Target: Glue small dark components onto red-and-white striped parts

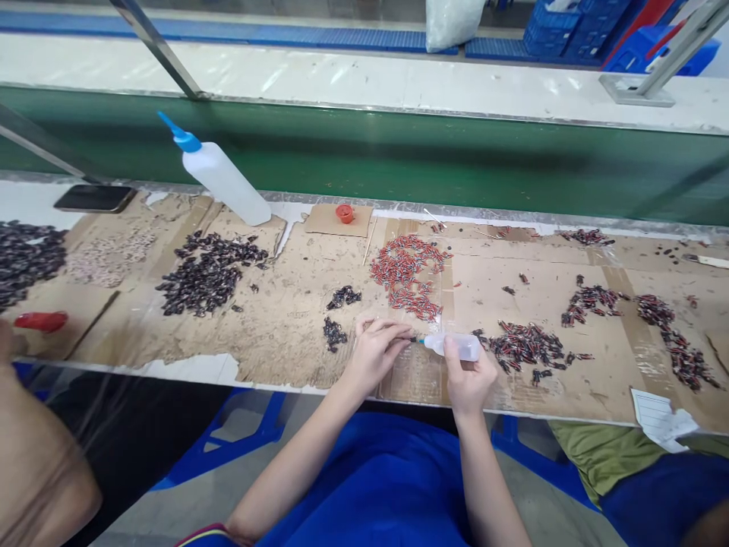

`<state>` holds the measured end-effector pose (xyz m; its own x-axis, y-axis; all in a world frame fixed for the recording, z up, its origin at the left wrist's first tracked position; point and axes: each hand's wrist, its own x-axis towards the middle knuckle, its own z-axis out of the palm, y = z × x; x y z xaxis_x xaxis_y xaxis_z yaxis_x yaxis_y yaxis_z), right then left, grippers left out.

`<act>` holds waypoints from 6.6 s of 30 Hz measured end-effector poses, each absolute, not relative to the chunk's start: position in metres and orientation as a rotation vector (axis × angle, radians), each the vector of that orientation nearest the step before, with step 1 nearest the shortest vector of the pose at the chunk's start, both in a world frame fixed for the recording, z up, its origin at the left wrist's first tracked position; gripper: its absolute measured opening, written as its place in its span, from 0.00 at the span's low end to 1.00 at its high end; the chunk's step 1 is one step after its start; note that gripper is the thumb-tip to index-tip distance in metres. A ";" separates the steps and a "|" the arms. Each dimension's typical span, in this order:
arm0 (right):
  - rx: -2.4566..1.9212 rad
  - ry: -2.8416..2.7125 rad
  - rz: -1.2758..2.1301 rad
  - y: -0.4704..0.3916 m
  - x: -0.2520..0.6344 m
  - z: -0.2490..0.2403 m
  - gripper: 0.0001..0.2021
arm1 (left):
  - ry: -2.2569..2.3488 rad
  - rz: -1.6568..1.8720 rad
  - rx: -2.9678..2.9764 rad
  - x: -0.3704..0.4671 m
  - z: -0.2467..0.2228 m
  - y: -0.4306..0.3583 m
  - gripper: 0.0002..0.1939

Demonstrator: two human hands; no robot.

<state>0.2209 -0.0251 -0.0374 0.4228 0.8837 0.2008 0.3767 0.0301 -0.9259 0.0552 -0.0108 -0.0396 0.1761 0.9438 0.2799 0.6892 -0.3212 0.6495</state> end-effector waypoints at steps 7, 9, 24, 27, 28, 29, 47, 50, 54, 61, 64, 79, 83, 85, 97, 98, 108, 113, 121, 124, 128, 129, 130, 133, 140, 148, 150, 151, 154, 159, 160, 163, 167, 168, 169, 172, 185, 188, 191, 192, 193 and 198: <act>-1.576 -1.249 0.550 -0.023 0.223 -0.042 0.18 | 1.553 0.899 2.043 0.054 -0.040 -0.009 0.08; -1.579 -1.258 0.554 -0.023 0.223 -0.042 0.18 | 1.563 0.877 2.020 0.055 -0.039 -0.009 0.08; -1.546 -1.159 0.566 -0.023 0.219 -0.032 0.18 | 1.624 0.841 2.007 0.056 -0.036 -0.011 0.06; -1.551 -1.190 0.576 -0.022 0.220 -0.032 0.17 | 1.633 0.854 2.030 0.056 -0.036 -0.011 0.05; -1.554 -1.193 0.577 -0.021 0.220 -0.032 0.17 | 1.639 0.857 2.038 0.056 -0.036 -0.011 0.05; -1.558 -1.192 0.575 -0.021 0.220 -0.032 0.17 | 1.646 0.859 2.044 0.056 -0.036 -0.011 0.05; -1.321 -0.891 0.615 -0.012 0.224 -0.034 0.22 | 1.621 0.829 2.000 0.022 -0.027 -0.010 0.08; -1.409 -0.994 0.627 -0.007 0.221 -0.034 0.22 | 1.547 0.754 2.134 0.016 -0.023 -0.014 0.07; -1.598 -1.099 0.469 -0.007 0.218 -0.030 0.24 | 1.454 0.617 2.270 0.022 -0.026 -0.020 0.08; -1.777 -1.146 0.288 0.004 0.225 -0.024 0.28 | 1.457 0.657 2.307 0.029 -0.027 -0.022 0.09; -1.752 -1.150 0.292 0.000 0.224 -0.022 0.37 | 1.437 0.773 2.208 0.032 -0.020 -0.026 0.10; -1.420 -0.798 1.054 -0.054 0.189 -0.021 0.15 | 1.328 1.048 1.898 0.071 -0.015 -0.036 0.05; -1.467 -0.854 1.043 -0.051 0.202 -0.027 0.19 | 1.661 0.875 1.971 0.065 -0.025 -0.030 0.08; -1.483 -0.971 1.016 -0.049 0.208 -0.029 0.20 | 1.742 0.834 2.000 0.065 -0.031 -0.028 0.07; -1.493 -1.096 1.059 -0.044 0.210 -0.031 0.14 | 1.545 0.906 1.882 0.064 -0.029 -0.025 0.06; -1.484 -1.128 1.045 -0.044 0.210 -0.030 0.13 | 1.529 0.925 1.863 0.064 -0.027 -0.026 0.06; -1.477 -1.258 0.939 -0.044 0.208 -0.027 0.12 | 1.418 0.933 1.826 0.064 -0.015 -0.031 0.08; -1.499 -1.366 0.896 -0.046 0.208 -0.025 0.11 | 1.343 0.961 1.743 0.063 -0.014 -0.030 0.08; -1.427 -1.498 0.600 -0.050 0.199 -0.022 0.09 | 1.280 1.025 1.534 0.061 -0.010 -0.028 0.06; -1.404 -1.523 0.570 -0.050 0.198 -0.019 0.09 | 1.279 1.041 1.504 0.062 -0.009 -0.028 0.05; -1.415 -1.515 0.589 -0.050 0.198 -0.015 0.09 | 1.288 1.055 1.480 0.064 -0.006 -0.029 0.05; -1.417 -1.508 0.603 -0.050 0.198 -0.014 0.09 | 1.294 1.051 1.477 0.064 -0.005 -0.029 0.05; -1.417 -1.500 0.623 -0.050 0.198 -0.014 0.09 | 1.307 1.048 1.472 0.063 -0.005 -0.029 0.05; -1.411 -1.448 0.736 -0.050 0.198 -0.015 0.09 | 1.339 1.025 1.459 0.062 -0.003 -0.029 0.06; -1.397 -1.076 1.105 -0.052 0.203 -0.022 0.13 | 1.250 0.986 1.385 0.069 -0.008 -0.028 0.04; -1.583 -0.937 0.497 -0.031 0.255 -0.016 0.15 | 1.435 0.991 1.685 0.013 0.006 -0.011 0.19; -1.611 -0.973 0.356 -0.022 0.271 -0.013 0.17 | 1.502 0.876 1.849 -0.006 0.004 -0.013 0.12; -1.633 -1.050 0.250 -0.018 0.275 -0.012 0.17 | 1.510 0.796 1.925 -0.012 0.002 -0.015 0.09; -1.632 -1.393 0.061 -0.009 0.276 -0.013 0.22 | 1.481 0.586 2.091 -0.013 -0.007 -0.024 0.06; -1.577 -1.679 0.246 0.001 0.256 -0.020 0.24 | 1.418 0.481 2.219 0.000 -0.014 -0.032 0.07; -1.573 -1.677 0.291 0.002 0.254 -0.021 0.22 | 1.439 0.493 2.225 -0.001 -0.014 -0.031 0.07; -1.535 -1.600 0.448 0.004 0.251 -0.024 0.16 | 1.640 0.560 2.201 -0.018 -0.015 -0.029 0.09; -1.466 -1.325 0.694 0.000 0.252 -0.029 0.18 | 1.911 0.588 2.154 -0.039 -0.015 -0.022 0.07; -1.462 -1.246 0.721 -0.002 0.252 -0.030 0.19 | 1.924 0.576 2.159 -0.040 -0.016 -0.021 0.06; -1.459 -1.181 0.727 -0.003 0.253 -0.030 0.20 | 1.919 0.556 2.171 -0.040 -0.017 -0.020 0.05; -1.442 -1.084 0.643 -0.007 0.255 -0.027 0.22 | 1.898 0.493 2.208 -0.033 -0.020 -0.020 0.03; -1.332 -1.066 0.884 -0.022 0.270 -0.019 0.20 | 1.822 0.421 2.151 -0.028 -0.019 -0.008 0.06; -1.291 -0.979 0.942 -0.023 0.267 -0.019 0.18 | 1.789 0.427 2.156 -0.034 -0.020 -0.012 0.04; -1.263 -0.904 0.941 -0.023 0.267 -0.019 0.17 | 1.844 0.429 2.146 -0.037 -0.022 -0.018 0.05; -1.253 -0.884 0.938 -0.023 0.267 -0.019 0.16 | 1.864 0.436 2.142 -0.037 -0.023 -0.020 0.05; -1.241 -0.863 0.938 -0.023 0.267 -0.019 0.16 | 1.880 0.449 2.138 -0.038 -0.024 -0.021 0.04; -1.194 -0.774 0.941 -0.022 0.267 -0.017 0.14 | 1.858 0.516 2.122 -0.039 -0.021 -0.021 0.04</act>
<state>0.2668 -0.0217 -0.0165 0.4210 0.9070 0.0115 -0.1860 0.0987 -0.9776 -0.0392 -0.0206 -0.0208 0.1128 0.9899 0.0859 0.8924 -0.1389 0.4292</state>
